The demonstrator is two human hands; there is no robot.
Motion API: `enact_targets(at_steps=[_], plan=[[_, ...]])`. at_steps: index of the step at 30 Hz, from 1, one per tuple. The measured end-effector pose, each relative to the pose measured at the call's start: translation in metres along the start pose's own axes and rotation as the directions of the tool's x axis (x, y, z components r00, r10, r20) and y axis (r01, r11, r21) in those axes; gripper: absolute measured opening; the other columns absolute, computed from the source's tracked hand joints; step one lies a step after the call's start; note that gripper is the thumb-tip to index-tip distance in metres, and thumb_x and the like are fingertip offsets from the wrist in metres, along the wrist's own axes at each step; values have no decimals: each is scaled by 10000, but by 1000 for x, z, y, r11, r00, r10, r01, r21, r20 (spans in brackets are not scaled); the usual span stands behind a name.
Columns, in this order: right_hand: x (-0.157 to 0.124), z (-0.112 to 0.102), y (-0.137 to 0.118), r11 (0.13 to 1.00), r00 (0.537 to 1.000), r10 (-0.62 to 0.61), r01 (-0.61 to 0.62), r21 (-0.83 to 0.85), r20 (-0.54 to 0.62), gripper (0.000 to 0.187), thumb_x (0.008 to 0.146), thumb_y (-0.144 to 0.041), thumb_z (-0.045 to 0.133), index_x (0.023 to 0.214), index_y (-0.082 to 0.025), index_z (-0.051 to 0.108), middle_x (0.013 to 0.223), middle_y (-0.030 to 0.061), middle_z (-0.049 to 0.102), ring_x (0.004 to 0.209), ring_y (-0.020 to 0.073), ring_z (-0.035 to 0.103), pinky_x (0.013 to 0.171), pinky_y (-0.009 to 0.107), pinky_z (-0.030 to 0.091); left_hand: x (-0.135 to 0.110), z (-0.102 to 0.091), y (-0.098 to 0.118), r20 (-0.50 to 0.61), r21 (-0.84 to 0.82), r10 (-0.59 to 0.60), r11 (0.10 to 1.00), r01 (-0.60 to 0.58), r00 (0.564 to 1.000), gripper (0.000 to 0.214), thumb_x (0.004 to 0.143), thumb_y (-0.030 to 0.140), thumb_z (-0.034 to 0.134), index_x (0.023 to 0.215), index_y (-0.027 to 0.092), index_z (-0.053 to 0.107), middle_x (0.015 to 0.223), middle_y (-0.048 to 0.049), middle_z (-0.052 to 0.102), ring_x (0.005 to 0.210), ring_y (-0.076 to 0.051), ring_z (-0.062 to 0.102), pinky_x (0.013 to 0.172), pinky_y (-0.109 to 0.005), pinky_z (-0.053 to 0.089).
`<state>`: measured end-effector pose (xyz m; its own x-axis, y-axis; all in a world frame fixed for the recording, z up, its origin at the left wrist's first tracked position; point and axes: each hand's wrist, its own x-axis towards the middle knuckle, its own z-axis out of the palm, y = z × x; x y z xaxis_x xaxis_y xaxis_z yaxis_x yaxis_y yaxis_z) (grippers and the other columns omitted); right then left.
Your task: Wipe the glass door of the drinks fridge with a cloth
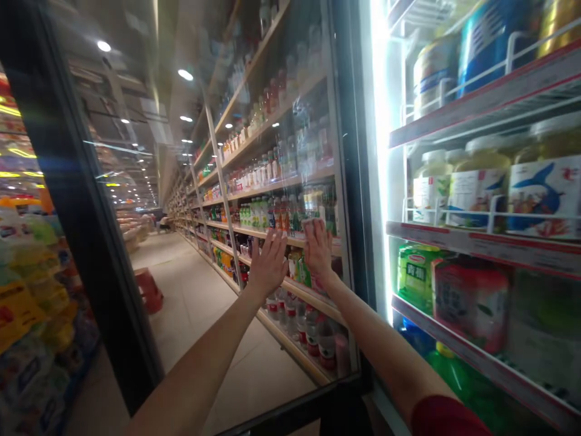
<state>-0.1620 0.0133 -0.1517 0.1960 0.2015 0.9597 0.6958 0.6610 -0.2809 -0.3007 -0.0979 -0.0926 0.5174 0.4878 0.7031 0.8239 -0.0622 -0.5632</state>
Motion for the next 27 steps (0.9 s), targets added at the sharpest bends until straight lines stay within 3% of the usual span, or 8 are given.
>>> enact_targets(at_steps=[3, 8, 13, 16, 19, 21, 24, 27], plan=[[8, 0, -1, 999, 999, -39, 39, 4, 15, 482, 927, -207, 314, 1395, -217, 433, 1466, 108, 397, 1422, 217, 230, 1131, 502, 228, 4, -6, -12, -37, -8, -48, 999, 48, 998, 545, 882, 294, 428, 1401, 130, 406, 1466, -127, 406, 1420, -277, 255, 1169, -525, 54], [39, 3, -7, 983, 978, 181, -178, 37, -104, 514, 918, -215, 295, 1414, -138, 404, 1472, 171, 363, 1420, 266, 213, 1102, 538, 257, 2, -26, -42, -136, -22, -144, 990, 142, 980, 507, 895, 276, 408, 1381, 133, 424, 1362, -130, 534, 1361, -282, 364, 1148, -510, 116], [46, 5, -51, 991, 990, -128, 125, 47, 64, 505, 891, -178, 360, 1387, -220, 449, 1486, 95, 366, 1425, 230, 205, 1137, 493, 208, -4, -51, -58, -45, -17, -260, 966, 259, 965, 281, 921, 269, 392, 983, 186, 653, 946, -77, 692, 907, -202, 640, 797, -316, 452], [57, 2, -48, 994, 995, -97, 96, 58, 17, 481, 901, -200, 360, 1368, -216, 470, 1469, 108, 390, 1407, 242, 248, 1125, 517, 217, -11, -64, -66, 58, 29, -337, 942, 336, 940, 251, 914, 233, 406, 840, 197, 643, 808, -46, 682, 742, -175, 641, 608, -274, 431], [76, 2, -28, 988, 984, 148, -143, 61, -98, 501, 902, -236, 349, 1388, -157, 441, 1470, 163, 371, 1389, 290, 275, 1084, 568, 257, -16, -76, -74, 19, 81, -329, 942, 326, 944, 224, 904, 261, 436, 906, 192, 648, 845, -62, 696, 834, -209, 645, 740, -327, 458], [85, 4, -25, 976, 968, 214, -207, 65, -128, 517, 899, -242, 345, 1399, -137, 422, 1475, 173, 359, 1389, 303, 273, 1076, 582, 259, -19, -80, -77, -66, 101, -293, 949, 299, 954, 278, 893, 303, 460, 1080, 175, 622, 1082, -107, 681, 1066, -258, 598, 944, -420, 407], [80, 6, -48, 996, 995, 69, -65, 54, -73, 515, 906, -237, 342, 1410, -157, 412, 1487, 146, 353, 1406, 282, 246, 1097, 558, 244, -20, -76, -79, -141, 104, -281, 950, 296, 949, 495, 888, 349, 458, 1337, 143, 456, 1433, -158, 446, 1353, -293, 370, 1117, -507, 218], [67, 10, -78, 976, 976, -210, 207, 67, 50, 500, 909, -219, 362, 1406, -203, 423, 1491, 100, 364, 1418, 242, 232, 1129, 509, 214, -22, -66, -83, -125, 90, -268, 956, 280, 955, 582, 902, 372, 424, 1427, 140, 333, 1511, -164, 317, 1423, -277, 246, 1151, -521, 135]])
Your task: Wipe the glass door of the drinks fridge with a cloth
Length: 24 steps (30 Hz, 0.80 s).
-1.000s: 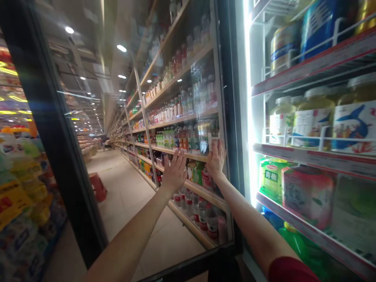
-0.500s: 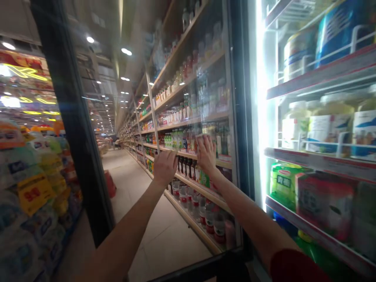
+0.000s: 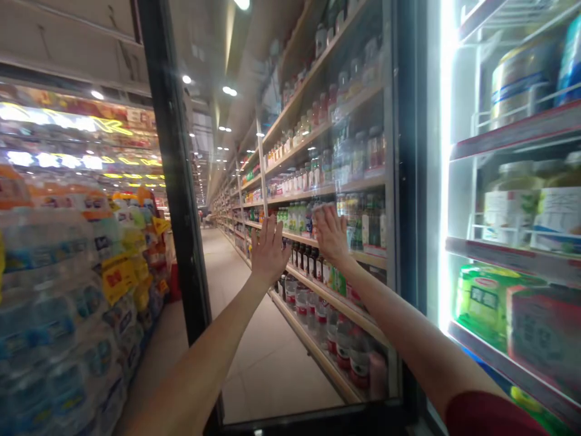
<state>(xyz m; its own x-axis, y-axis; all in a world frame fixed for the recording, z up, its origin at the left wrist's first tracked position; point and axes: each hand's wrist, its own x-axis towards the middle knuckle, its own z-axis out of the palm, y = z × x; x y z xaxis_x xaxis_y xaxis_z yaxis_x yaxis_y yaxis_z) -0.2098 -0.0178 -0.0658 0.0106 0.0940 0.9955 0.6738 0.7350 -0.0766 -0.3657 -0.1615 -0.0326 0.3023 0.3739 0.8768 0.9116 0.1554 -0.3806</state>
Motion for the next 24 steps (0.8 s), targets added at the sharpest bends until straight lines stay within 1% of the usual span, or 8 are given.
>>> enact_targets(at_steps=[3, 8, 10, 12, 15, 17, 21, 24], plan=[[1, 3, -6, 999, 999, -47, 46, 12, 21, 489, 911, -209, 369, 1395, -222, 438, 1482, 92, 380, 1413, 230, 246, 1141, 507, 183, -1, 6, -12, -8, -2, -18, 1000, 18, 1000, 622, 903, 377, 427, 1454, 127, 279, 1520, -178, 285, 1433, -283, 214, 1155, -543, 100], [19, 5, -3, 968, 962, 249, -247, 34, -114, 519, 923, -225, 322, 1437, -172, 373, 1498, 145, 333, 1421, 274, 209, 1115, 567, 194, -5, 1, -33, -10, -23, -64, 998, 63, 998, 672, 886, 365, 460, 1476, 135, 235, 1535, -182, 240, 1439, -310, 179, 1152, -580, 53], [19, 8, -22, 980, 979, 198, -198, 9, -48, 517, 914, -205, 338, 1427, -172, 392, 1506, 134, 325, 1425, 267, 201, 1128, 550, 182, -6, -2, -36, -6, -30, -68, 997, 68, 998, 673, 885, 361, 459, 1477, 133, 233, 1538, -182, 230, 1440, -312, 172, 1151, -584, 52], [15, 12, -48, 1000, 999, 29, -29, -1, 44, 516, 899, -180, 375, 1412, -202, 418, 1506, 96, 342, 1426, 245, 210, 1148, 519, 161, -8, -3, -37, 5, -29, -64, 998, 64, 998, 662, 889, 363, 451, 1472, 125, 247, 1535, -185, 235, 1439, -307, 182, 1151, -582, 61], [13, 15, -73, 978, 973, -208, 206, 34, 97, 521, 888, -165, 417, 1404, -240, 430, 1484, 56, 389, 1416, 220, 245, 1166, 495, 126, -10, -5, -45, 11, -23, -72, 997, 72, 997, 635, 897, 370, 434, 1459, 119, 277, 1524, -188, 265, 1435, -302, 198, 1148, -585, 70], [19, 15, -72, 987, 985, -159, 157, 32, 67, 502, 899, -172, 406, 1397, -229, 443, 1478, 68, 398, 1408, 228, 264, 1162, 505, 131, -12, -5, -54, -3, -21, -92, 996, 92, 996, 625, 904, 384, 416, 1455, 122, 286, 1521, -187, 274, 1435, -304, 198, 1145, -592, 65], [32, 13, -63, 992, 992, 125, -124, 24, -30, 495, 918, -192, 358, 1407, -178, 429, 1498, 115, 353, 1416, 264, 238, 1138, 537, 174, -19, -8, -72, -24, -14, -136, 991, 135, 990, 629, 915, 430, 383, 1457, 125, 287, 1521, -183, 276, 1432, -300, 212, 1154, -575, 58], [25, 19, -81, 999, 1000, -5, 4, 51, 16, 515, 906, -158, 368, 1416, -206, 414, 1494, 93, 365, 1422, 244, 228, 1147, 535, 146, -24, -10, -77, -23, -1, -140, 990, 140, 990, 630, 923, 450, 370, 1456, 124, 289, 1524, -179, 270, 1434, -288, 211, 1160, -555, 68]])
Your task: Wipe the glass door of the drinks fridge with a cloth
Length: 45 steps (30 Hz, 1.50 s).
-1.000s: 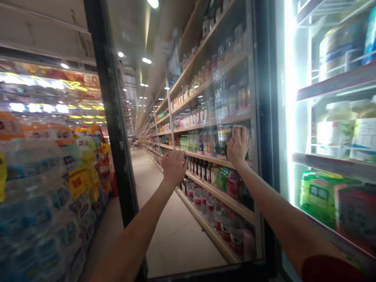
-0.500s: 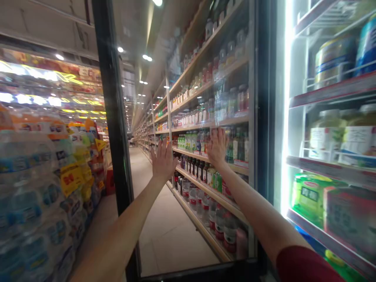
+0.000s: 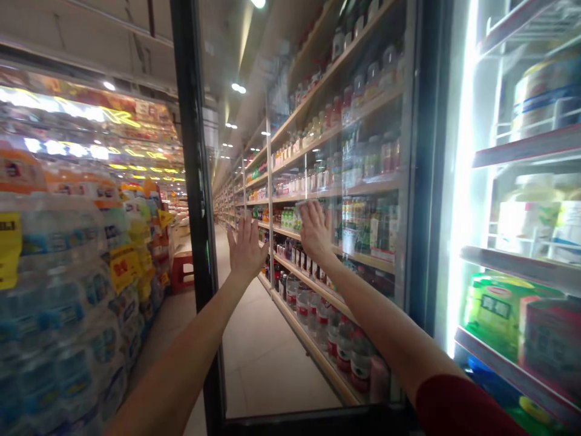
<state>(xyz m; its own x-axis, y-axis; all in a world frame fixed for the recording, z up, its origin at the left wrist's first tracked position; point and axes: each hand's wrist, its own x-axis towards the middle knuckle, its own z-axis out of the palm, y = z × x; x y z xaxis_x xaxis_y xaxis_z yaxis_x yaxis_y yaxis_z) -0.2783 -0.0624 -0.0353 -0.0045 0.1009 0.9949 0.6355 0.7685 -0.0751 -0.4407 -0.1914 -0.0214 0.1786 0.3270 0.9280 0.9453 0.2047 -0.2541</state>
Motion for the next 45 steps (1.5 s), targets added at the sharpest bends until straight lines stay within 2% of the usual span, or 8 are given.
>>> enact_targets(at_steps=[4, 10, 16, 23, 28, 35, 41, 45], plan=[[-8, 8, -28, 956, 949, -293, 290, 42, 114, 493, 909, -148, 385, 1391, -235, 443, 1475, 61, 406, 1417, 215, 250, 1159, 513, 131, -4, -5, -8, 1, 28, -17, 999, 17, 1000, 635, 927, 458, 359, 1452, 106, 294, 1517, -192, 277, 1433, -292, 211, 1153, -569, 70], [10, 11, -36, 1000, 1000, -27, 27, 16, 9, 504, 921, -162, 358, 1423, -197, 402, 1491, 110, 368, 1426, 244, 228, 1154, 548, 114, -11, -18, -29, 33, 60, -53, 997, 51, 998, 647, 918, 435, 372, 1469, 117, 263, 1531, -182, 251, 1436, -295, 198, 1153, -572, 74], [1, 27, -79, 935, 932, -348, 336, 111, 102, 480, 927, -171, 377, 1402, -217, 428, 1483, 64, 393, 1424, 224, 243, 1160, 539, 105, -17, -27, -38, 41, 109, -47, 993, 42, 998, 644, 906, 414, 390, 1453, 88, 293, 1513, -204, 280, 1426, -313, 225, 1143, -587, 100], [36, 37, -112, 976, 982, -183, 177, 124, 42, 512, 923, -169, 377, 1434, -189, 382, 1515, 96, 329, 1437, 258, 197, 1153, 565, 89, -24, -40, -56, -5, 169, -22, 985, 22, 1000, 638, 905, 424, 395, 1419, 49, 342, 1495, -221, 312, 1414, -329, 250, 1142, -578, 115], [30, 43, -139, 855, 860, -500, 472, 214, 101, 477, 939, -197, 381, 1414, -179, 407, 1496, 89, 367, 1422, 258, 236, 1148, 567, 136, -25, -47, -66, -23, 165, -39, 985, 42, 999, 643, 885, 396, 429, 1410, 33, 350, 1490, -236, 312, 1412, -333, 253, 1148, -576, 74], [40, 33, -114, 960, 961, -263, 251, 127, 88, 496, 930, -167, 380, 1423, -215, 400, 1515, 94, 330, 1433, 258, 213, 1153, 565, 83, -12, -46, -65, -5, 155, -33, 987, 34, 999, 626, 865, 327, 434, 1415, 42, 349, 1503, -215, 297, 1417, -326, 242, 1150, -575, 65], [24, 24, -77, 885, 881, -463, 453, 109, 100, 480, 929, -179, 395, 1403, -243, 430, 1486, 57, 391, 1421, 230, 245, 1164, 528, 90, -4, -35, -51, 2, 126, -22, 992, 21, 1000, 619, 890, 353, 396, 1427, 51, 335, 1514, -201, 280, 1422, -320, 232, 1145, -583, 89], [36, 5, -38, 990, 987, -138, 138, 4, 79, 516, 908, -139, 383, 1414, -235, 416, 1513, 79, 337, 1424, 250, 231, 1142, 552, 138, 5, -27, -38, 17, 93, -20, 995, 19, 1000, 625, 905, 380, 378, 1439, 63, 314, 1519, -198, 266, 1429, -308, 216, 1147, -582, 83]])
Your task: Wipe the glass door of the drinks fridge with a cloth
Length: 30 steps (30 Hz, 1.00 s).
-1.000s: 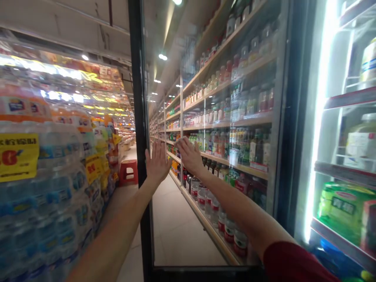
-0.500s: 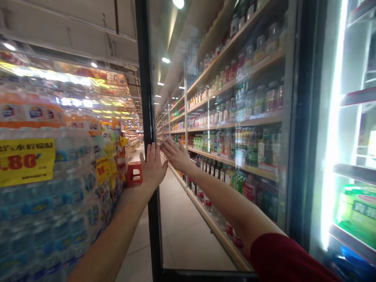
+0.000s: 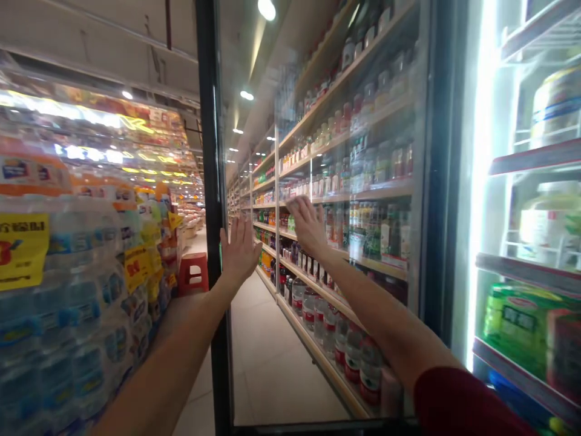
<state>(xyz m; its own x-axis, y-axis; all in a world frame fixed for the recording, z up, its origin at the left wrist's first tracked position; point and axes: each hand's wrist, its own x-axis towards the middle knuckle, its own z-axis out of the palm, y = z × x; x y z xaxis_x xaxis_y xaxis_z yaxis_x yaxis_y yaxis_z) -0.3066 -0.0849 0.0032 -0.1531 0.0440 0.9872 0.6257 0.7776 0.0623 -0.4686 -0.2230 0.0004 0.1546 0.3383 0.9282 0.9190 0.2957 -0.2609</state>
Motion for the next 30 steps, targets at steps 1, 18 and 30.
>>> enact_targets(at_steps=[1, 18, 30], plan=[[1, -5, 8, 997, 997, 75, -75, -11, -8, 519, 906, -141, 383, 1417, -228, 412, 1518, 87, 325, 1424, 256, 228, 1137, 556, 150, 3, 2, 4, 1, -11, 0, 1000, 0, 1000, 626, 907, 388, 375, 1441, 66, 312, 1520, -199, 264, 1432, -304, 209, 1148, -580, 81], [-43, -22, 85, 983, 984, 156, -162, -83, -81, 531, 900, -177, 379, 1429, -228, 391, 1505, 85, 345, 1422, 243, 224, 1141, 535, 156, 33, 29, 90, 38, -105, 136, 986, -131, 990, 636, 884, 330, 431, 1452, 83, 287, 1529, -182, 254, 1441, -280, 187, 1166, -541, 56], [-86, -26, 132, 881, 847, 451, -472, -8, -281, 516, 923, -233, 300, 1422, -147, 395, 1479, 169, 358, 1403, 276, 255, 1095, 575, 221, 16, 45, 121, 61, -131, 224, 968, -215, 973, 620, 887, 334, 436, 1451, 113, 300, 1524, -167, 275, 1438, -269, 200, 1166, -538, 38]])
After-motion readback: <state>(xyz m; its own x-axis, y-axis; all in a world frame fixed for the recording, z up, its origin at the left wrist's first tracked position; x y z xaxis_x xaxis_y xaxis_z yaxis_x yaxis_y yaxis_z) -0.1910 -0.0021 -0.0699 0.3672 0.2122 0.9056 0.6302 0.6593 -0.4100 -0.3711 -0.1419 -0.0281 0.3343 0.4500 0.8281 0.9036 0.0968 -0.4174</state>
